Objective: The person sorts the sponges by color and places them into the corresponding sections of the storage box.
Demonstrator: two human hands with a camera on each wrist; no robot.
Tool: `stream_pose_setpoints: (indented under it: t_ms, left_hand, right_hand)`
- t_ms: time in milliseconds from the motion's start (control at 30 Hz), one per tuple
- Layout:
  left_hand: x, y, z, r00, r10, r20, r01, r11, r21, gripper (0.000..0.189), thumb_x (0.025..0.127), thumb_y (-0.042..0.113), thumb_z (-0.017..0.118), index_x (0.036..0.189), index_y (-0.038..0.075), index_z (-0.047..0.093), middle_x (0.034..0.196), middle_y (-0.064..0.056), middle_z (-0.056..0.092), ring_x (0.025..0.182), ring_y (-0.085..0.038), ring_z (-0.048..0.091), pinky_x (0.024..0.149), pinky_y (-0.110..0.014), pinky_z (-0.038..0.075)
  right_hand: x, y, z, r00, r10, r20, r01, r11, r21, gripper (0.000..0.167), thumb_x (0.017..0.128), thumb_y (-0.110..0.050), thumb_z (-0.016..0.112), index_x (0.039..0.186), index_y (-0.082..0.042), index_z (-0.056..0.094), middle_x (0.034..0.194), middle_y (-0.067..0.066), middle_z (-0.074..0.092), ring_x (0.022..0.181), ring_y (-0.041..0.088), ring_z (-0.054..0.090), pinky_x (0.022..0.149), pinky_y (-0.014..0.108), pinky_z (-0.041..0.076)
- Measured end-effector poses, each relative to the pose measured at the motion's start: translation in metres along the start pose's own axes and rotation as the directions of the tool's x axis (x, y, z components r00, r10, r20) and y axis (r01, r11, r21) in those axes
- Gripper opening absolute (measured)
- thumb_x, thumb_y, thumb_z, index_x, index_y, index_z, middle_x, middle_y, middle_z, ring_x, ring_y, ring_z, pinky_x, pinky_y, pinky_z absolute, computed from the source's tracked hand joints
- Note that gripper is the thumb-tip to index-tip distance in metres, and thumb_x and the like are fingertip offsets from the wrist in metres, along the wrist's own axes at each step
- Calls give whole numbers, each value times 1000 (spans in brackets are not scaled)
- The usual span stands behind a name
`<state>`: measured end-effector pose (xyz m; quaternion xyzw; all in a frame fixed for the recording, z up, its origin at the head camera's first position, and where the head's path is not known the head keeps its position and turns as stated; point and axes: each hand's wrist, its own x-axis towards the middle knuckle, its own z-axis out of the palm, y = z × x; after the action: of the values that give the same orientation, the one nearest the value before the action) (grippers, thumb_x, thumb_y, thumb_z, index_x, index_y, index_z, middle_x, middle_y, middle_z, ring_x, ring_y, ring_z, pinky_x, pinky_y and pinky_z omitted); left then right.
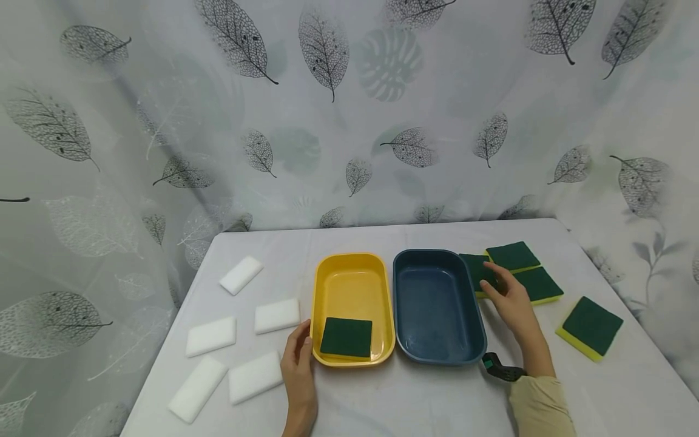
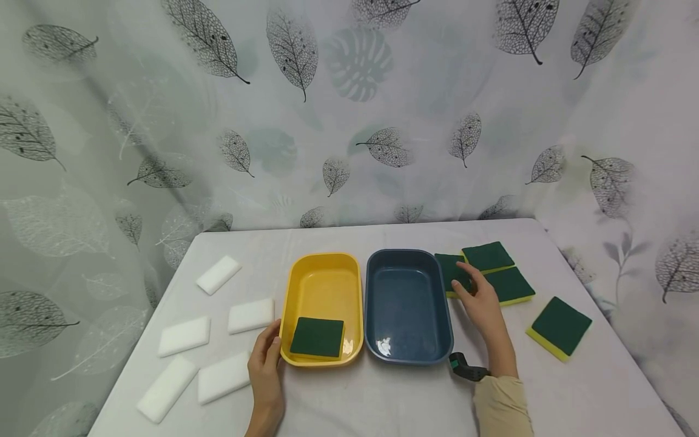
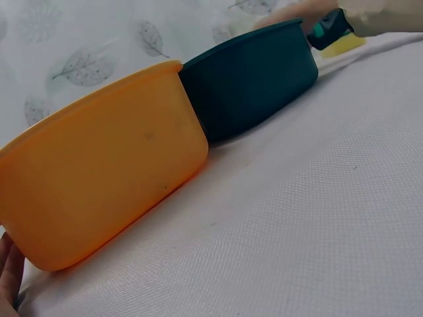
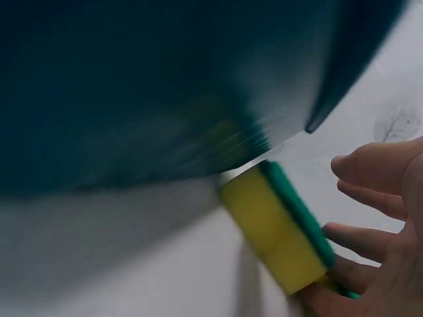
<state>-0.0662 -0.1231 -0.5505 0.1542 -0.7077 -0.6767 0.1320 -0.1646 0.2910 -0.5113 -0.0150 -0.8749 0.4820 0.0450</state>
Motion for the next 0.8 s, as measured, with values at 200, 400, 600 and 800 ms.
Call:
stream_pose_setpoints:
  t_ms: [200, 400, 600, 800]
  left_hand:
    - [-1, 1, 0, 1000, -4, -2, 4, 1000, 2, 34, 112, 26, 49, 144, 20, 59, 146, 3, 60, 129, -3, 55, 103, -5, 44]
    - [0, 0, 1, 1000, -6, -3, 6, 1000, 1, 34, 112, 27, 49, 144, 20, 59, 146, 3, 60, 129, -3, 55, 103, -5, 44]
    - [1, -2, 1, 1000, 3, -2, -3, 1000, -11, 35, 112, 27, 49, 144, 19, 59, 146, 4, 60, 130, -2, 55, 104, -5, 44]
    - [1, -4, 0, 1000, 10, 1, -10, 1000, -14, 35, 112, 28, 50, 144, 19, 59, 145, 4, 60, 130, -2, 55, 104, -5, 44]
  right_hand:
    - [3, 9, 7, 998, -61, 25, 63, 991, -119, 60, 105, -22, 63, 157, -3, 39, 169, 32, 20, 150, 62, 24, 113, 78, 29]
    - [6, 14, 13, 992, -106, 62, 116, 975, -192, 67, 100, -7, 66, 159, -1, 35, 169, 35, 11, 150, 64, 19, 113, 82, 25]
    - [6, 17, 19, 987, -154, 36, 158, 951, -267, 68, 91, 4, 65, 155, 0, 41, 167, 37, 14, 146, 67, 24, 107, 81, 33]
    - [4, 20, 24, 971, -241, -2, 228, 921, -317, 61, 88, 7, 71, 145, 0, 53, 162, 41, 20, 140, 71, 29, 101, 82, 38]
